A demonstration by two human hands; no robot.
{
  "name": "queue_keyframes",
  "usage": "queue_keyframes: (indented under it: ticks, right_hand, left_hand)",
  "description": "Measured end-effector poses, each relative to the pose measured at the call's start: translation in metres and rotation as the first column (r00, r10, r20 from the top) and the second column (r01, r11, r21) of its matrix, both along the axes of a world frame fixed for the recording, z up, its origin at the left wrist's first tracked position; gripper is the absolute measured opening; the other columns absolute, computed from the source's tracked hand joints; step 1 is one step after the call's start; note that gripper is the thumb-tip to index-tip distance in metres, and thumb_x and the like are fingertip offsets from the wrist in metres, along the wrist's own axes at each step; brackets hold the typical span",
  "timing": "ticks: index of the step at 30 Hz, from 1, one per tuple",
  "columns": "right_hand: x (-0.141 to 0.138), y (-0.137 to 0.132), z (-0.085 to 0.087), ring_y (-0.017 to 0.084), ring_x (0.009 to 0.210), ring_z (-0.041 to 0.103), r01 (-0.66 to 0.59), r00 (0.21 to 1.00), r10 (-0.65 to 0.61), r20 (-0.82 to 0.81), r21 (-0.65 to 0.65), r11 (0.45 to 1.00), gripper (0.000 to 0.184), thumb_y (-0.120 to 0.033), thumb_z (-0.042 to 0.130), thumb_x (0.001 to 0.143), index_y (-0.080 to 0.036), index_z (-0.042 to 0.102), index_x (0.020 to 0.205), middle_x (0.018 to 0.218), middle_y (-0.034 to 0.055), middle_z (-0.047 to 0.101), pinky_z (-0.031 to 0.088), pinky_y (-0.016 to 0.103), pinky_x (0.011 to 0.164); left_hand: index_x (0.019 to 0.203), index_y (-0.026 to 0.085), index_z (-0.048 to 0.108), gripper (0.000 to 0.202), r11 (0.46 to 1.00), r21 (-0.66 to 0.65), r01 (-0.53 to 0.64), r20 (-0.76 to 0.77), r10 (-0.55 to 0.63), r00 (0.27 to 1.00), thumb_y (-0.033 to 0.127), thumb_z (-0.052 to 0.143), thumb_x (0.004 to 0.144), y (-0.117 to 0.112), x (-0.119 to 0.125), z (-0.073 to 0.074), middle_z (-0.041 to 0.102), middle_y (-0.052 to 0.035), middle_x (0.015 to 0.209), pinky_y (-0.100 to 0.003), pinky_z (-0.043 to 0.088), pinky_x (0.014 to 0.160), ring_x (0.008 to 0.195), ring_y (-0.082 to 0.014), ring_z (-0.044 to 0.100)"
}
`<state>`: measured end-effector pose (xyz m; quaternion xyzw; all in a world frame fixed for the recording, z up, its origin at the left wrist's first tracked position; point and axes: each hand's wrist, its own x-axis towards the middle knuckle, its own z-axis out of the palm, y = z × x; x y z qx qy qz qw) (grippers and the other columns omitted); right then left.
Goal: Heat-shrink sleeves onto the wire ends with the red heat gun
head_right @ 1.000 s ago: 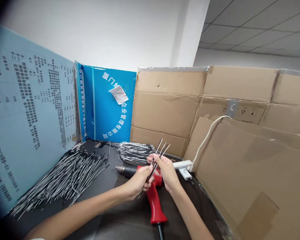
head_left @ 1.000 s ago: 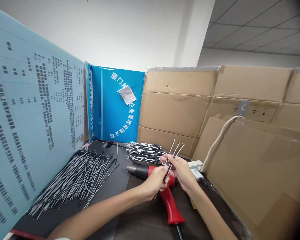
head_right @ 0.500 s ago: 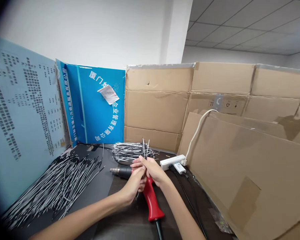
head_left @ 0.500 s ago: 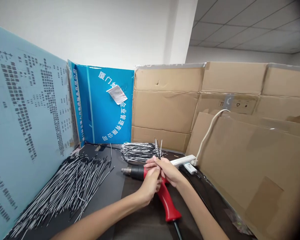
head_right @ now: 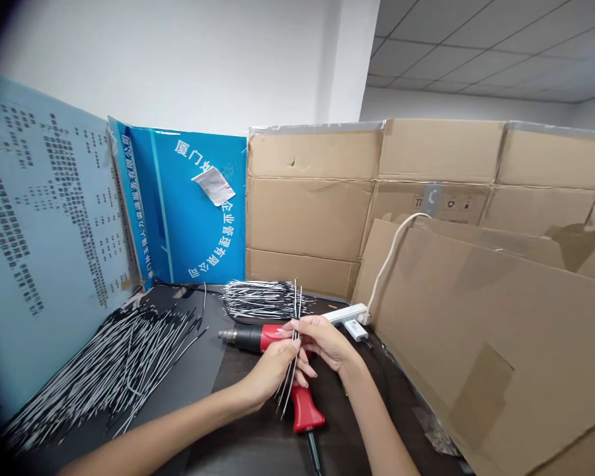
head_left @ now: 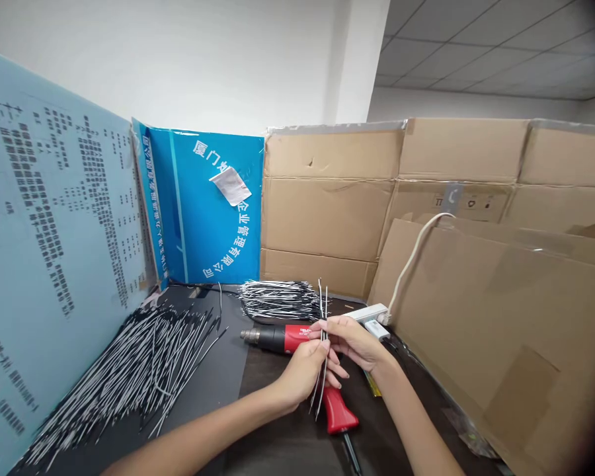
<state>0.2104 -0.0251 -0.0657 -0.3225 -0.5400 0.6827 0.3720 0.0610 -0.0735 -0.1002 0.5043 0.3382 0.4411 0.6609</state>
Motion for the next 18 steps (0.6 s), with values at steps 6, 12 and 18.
queue_keyframes:
  ticks: [6, 12, 18]
  right_hand:
    - [0.009, 0.006, 0.003, 0.019, 0.083, 0.075, 0.189, 0.973, -0.194, -0.128, -0.052, 0.981, 0.028, -0.037, 0.078, 0.084, -0.014, 0.075, 0.098, 0.094, 0.0113, 0.079, 0.058, 0.027, 0.076]
    - [0.01, 0.007, 0.001, 0.02, 0.085, 0.075, 0.243, 0.962, -0.245, -0.119, -0.037, 0.969, 0.027, -0.038, 0.077, 0.084, -0.014, 0.075, 0.097, 0.093, 0.0109, 0.079, 0.059, 0.029, 0.077]
    - [-0.012, -0.001, -0.005, 0.018, 0.078, 0.074, 0.223, 0.966, -0.225, -0.124, -0.029, 0.974, 0.032, -0.042, 0.08, 0.08, -0.014, 0.076, 0.095, 0.09, 0.0097, 0.079, 0.057, 0.026, 0.075]
  left_hand:
    - [0.078, 0.011, 0.063, 0.06, 0.989, -0.068, 0.13, -0.03, -0.132, 0.991, 0.071, 0.061, 0.078, -0.006, 0.002, 0.002, 0.074, -0.0167, 0.078, -0.029, 0.05, 0.064, 0.059, -0.0178, 0.067]
    - [0.079, 0.012, 0.067, 0.06, 0.974, -0.015, 0.225, -0.161, -0.224, 0.961, 0.07, 0.053, 0.084, -0.005, -0.006, 0.009, 0.073, -0.0139, 0.075, -0.033, 0.051, 0.068, 0.062, -0.0207, 0.067]
    - [0.063, 0.02, 0.068, 0.054, 0.89, 0.4, 0.218, -0.644, 0.104, 0.758, 0.062, 0.048, 0.091, 0.017, -0.062, 0.055, 0.069, -0.0071, 0.063, -0.032, 0.048, 0.069, 0.062, -0.0226, 0.065]
